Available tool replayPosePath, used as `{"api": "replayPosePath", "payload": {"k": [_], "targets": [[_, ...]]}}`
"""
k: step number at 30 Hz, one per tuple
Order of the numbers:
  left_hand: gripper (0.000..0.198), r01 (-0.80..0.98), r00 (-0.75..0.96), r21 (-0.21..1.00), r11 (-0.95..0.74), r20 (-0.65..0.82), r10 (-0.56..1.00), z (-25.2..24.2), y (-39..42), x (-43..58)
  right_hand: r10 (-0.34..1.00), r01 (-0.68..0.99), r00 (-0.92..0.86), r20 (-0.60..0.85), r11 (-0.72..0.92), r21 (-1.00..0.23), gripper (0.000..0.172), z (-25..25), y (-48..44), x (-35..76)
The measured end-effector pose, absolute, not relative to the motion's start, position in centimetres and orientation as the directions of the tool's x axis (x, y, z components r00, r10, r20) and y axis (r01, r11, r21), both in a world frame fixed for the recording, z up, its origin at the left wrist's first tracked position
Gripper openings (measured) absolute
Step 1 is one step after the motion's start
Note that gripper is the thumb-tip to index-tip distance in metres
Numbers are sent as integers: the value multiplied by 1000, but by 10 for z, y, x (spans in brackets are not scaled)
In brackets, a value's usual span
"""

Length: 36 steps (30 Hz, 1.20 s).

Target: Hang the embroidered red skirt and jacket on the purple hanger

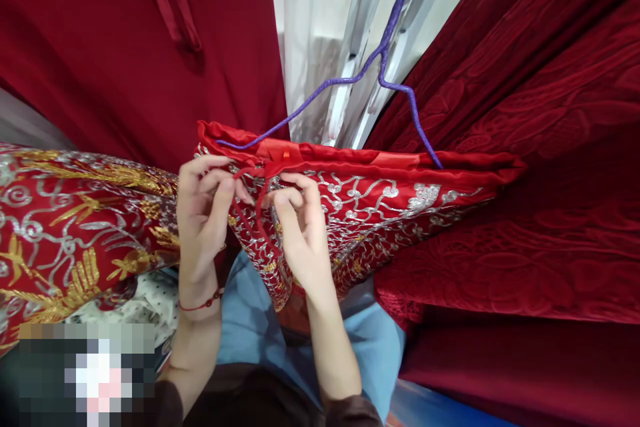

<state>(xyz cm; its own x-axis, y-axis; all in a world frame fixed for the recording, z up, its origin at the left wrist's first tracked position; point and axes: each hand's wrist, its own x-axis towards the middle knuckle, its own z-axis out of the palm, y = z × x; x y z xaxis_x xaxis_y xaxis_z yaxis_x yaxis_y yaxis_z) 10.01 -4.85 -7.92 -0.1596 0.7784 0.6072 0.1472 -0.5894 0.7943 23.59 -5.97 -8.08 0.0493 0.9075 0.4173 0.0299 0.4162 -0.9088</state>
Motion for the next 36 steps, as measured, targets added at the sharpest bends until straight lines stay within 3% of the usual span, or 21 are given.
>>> {"api": "replayPosePath", "payload": {"k": [3,6,9,11,15,17,19,21,24,27,30,33,36], "targets": [[16,-20,-121,800,-600,594,796,-87,-60,93,945,-69,-53,321,318,-946,31,-84,-50,228],[23,214,-29,743,-635,654,756,-93,-66,86,964,-72,-125,233,225,-972,39,-89,-42,231],[15,584,-296,640,-499,741,603,-91,-60,85,951,-47,-224,212,207,-977,27,-88,-44,242],[10,643,-508,648,-408,760,406,-86,-50,89,923,-49,-306,232,229,-972,22,-84,-50,249],[12,511,-680,652,-560,705,199,-74,-30,101,910,-62,-235,342,338,-939,19,-83,-59,258],[13,309,-719,600,-738,656,232,-73,-28,106,908,-81,-100,407,400,-913,27,-87,-59,259],[16,-3,-610,555,-832,658,441,-75,-32,108,892,-89,39,450,452,-888,39,-88,-59,259],[15,-190,-300,605,-773,714,632,-80,-41,106,888,-60,114,446,455,-889,43,-86,-60,260],[10,-59,34,710,-702,704,710,-88,-51,98,927,45,101,362,359,-932,30,-76,-66,266],[12,116,30,721,-683,685,728,-92,-52,89,956,246,34,291,274,-930,19,-71,-72,279],[26,216,-32,681,-700,722,691,-93,-48,84,949,334,-194,248,302,-893,16,-76,-69,292],[48,248,-70,635,-732,765,640,-89,-43,85,859,96,-407,311,378,-921,22,-87,-60,294],[51,331,-52,591,-736,790,611,-81,-38,90,875,-64,-168,455,451,-890,36,-91,-51,281]]}}
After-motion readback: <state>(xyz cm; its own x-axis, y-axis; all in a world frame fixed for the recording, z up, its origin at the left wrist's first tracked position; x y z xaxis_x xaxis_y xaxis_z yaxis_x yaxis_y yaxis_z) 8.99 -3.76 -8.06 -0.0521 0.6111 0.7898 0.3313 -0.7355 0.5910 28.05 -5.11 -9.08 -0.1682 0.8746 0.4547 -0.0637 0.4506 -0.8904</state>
